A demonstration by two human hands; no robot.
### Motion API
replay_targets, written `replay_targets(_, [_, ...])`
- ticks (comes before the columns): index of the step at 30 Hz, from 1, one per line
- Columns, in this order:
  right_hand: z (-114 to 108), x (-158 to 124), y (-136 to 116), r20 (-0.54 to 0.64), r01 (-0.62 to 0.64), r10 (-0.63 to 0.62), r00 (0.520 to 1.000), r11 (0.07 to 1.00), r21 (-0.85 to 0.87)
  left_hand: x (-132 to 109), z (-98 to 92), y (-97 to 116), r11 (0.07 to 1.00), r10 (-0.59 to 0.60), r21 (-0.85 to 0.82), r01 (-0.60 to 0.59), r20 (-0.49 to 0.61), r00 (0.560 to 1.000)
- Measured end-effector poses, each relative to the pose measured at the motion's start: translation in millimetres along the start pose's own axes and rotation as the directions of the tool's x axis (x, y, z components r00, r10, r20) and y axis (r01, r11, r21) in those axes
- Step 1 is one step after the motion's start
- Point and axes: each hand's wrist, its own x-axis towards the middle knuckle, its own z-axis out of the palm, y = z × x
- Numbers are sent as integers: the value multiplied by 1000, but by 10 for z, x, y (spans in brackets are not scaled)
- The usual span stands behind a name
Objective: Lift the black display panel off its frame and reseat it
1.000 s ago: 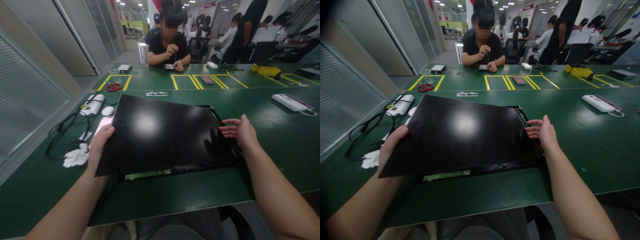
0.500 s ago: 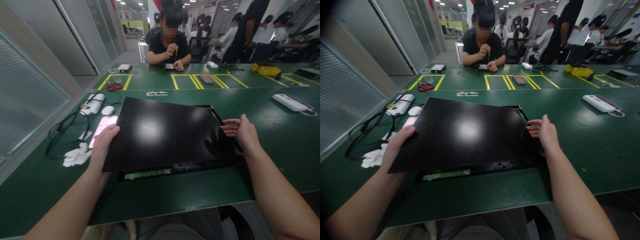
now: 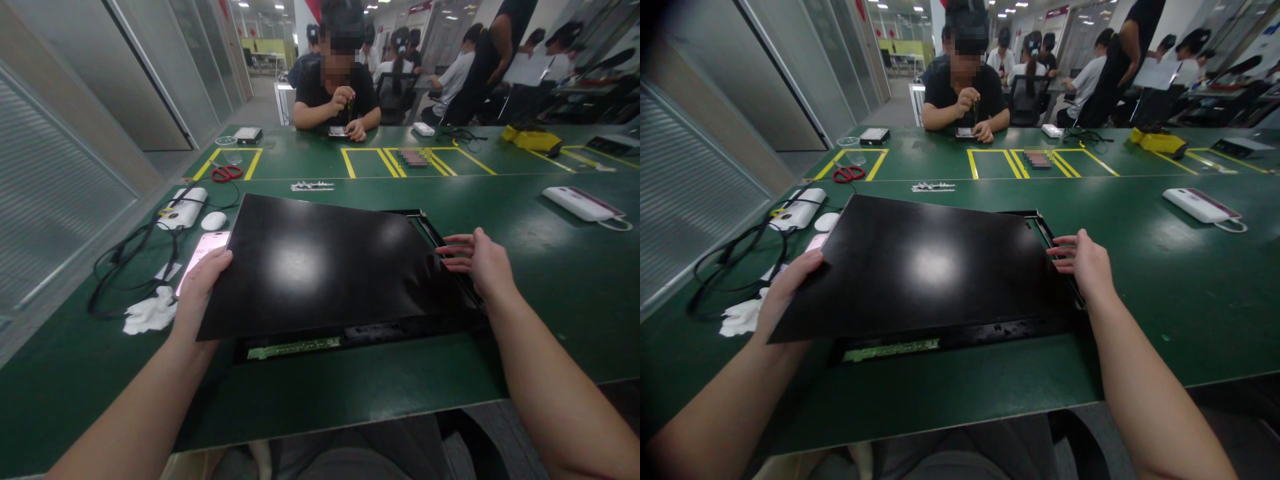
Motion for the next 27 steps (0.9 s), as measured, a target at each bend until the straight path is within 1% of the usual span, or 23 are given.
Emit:
replay_targets(2, [5, -22, -36, 6, -13, 13, 1000, 1000, 18, -69, 40, 44, 1000, 17, -12, -18, -54, 998])
replay_targets(4, [12, -48, -76, 21, -42, 41, 999, 998, 53, -132, 98, 83, 996, 79, -24, -83, -140, 987])
replay_targets(6, [26, -77, -114, 41, -69, 66, 997, 994, 89, -182, 159, 118, 991, 113, -49, -124, -186, 976])
replay_targets(8, [44, -102, -143, 56, -89, 84, 995, 990, 112, -216, 204, 146, 990, 90, -93, -107, -169, 981])
replay_targets(12, [60, -105, -156, 79, -126, 116, 990, 982, 138, -245, 213, 174, 990, 0, -140, -13, -88, 996])
replay_targets(14, [45, -86, -144, 76, -129, 119, 990, 981, 145, -245, 183, 165, 992, 2, -126, -9, -57, 998])
replay_targets(17, [9, -53, -121, 53, -100, 93, 994, 983, 152, -228, 122, 116, 997, 33, -71, -35, -23, 999])
replay_targets(20, [-27, -32, -117, 21, -74, 71, 997, 984, 160, -192, 78, 47, 998, 50, -23, -50, -15, 999])
replay_targets(22, [-45, -22, -124, 10, -78, 78, 997, 985, 151, -150, 56, 6, 999, 42, -12, -42, -2, 999])
replay_targets(26, [-65, -27, -142, -19, -87, 90, 996, 990, 106, -15, -12, -47, 1000, -20, -4, 20, 43, 999])
replay_targets(27, [-66, -34, -146, -30, -81, 84, 996, 992, 96, 26, -34, -55, 1000, -2, -11, 3, 41, 999])
